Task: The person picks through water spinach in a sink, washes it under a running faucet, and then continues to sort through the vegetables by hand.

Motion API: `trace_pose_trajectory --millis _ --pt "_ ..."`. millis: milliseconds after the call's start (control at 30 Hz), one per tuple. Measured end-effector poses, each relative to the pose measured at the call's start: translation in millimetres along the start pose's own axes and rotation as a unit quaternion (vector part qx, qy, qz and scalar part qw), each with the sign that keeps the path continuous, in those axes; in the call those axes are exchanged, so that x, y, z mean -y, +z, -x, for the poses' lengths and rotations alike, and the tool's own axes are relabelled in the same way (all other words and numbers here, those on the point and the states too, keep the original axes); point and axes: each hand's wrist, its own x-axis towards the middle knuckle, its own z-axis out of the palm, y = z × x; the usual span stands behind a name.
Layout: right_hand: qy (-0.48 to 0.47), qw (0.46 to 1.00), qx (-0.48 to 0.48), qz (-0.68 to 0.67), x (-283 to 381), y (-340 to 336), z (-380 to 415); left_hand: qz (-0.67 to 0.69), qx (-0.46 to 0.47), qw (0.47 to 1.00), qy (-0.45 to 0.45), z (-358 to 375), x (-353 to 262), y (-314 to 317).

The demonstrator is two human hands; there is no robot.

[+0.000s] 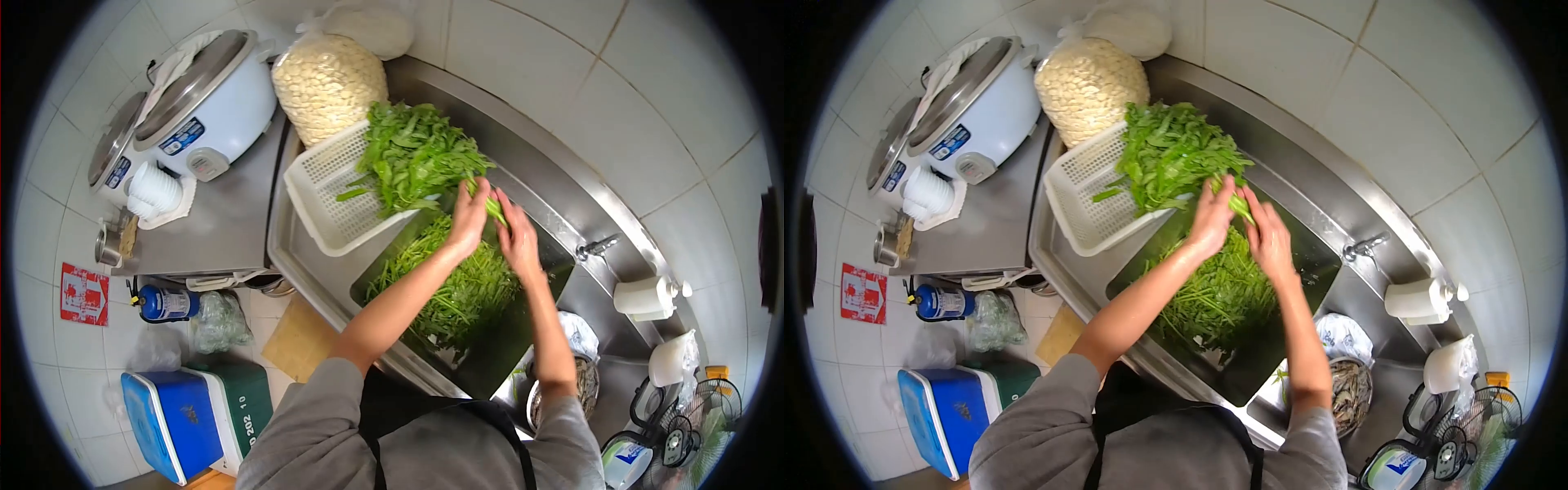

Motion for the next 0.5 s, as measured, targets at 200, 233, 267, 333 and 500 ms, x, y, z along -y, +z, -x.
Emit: trace_pose_trajectory --millis 200,233,267,333,500 --pt "-0.273 0.924 0.073 0.256 75.9 24.1 -142.0 -0.237 -0.179 0.946 0.128 -7.1 -123.5 -113.1" --pt "-0.298 0.905 0.101 0.287 85.1 43.2 -161.0 -0.238 -0.176 0.946 0.131 -9.3 -135.7 -130.0" --pt "-0.322 0.883 0.129 0.316 94.6 64.9 -178.1 -0.261 -0.205 0.939 0.088 -13.0 -144.1 -147.9" --pt "-0.361 0.841 0.210 0.343 105.8 111.9 -206.3 -0.288 -0.229 0.929 0.047 -24.5 -150.8 -184.8" --pt "-0.452 0.833 0.191 0.256 89.8 198.4 -238.6 -0.465 -0.141 0.872 -0.053 -79.0 -126.5 -246.6"
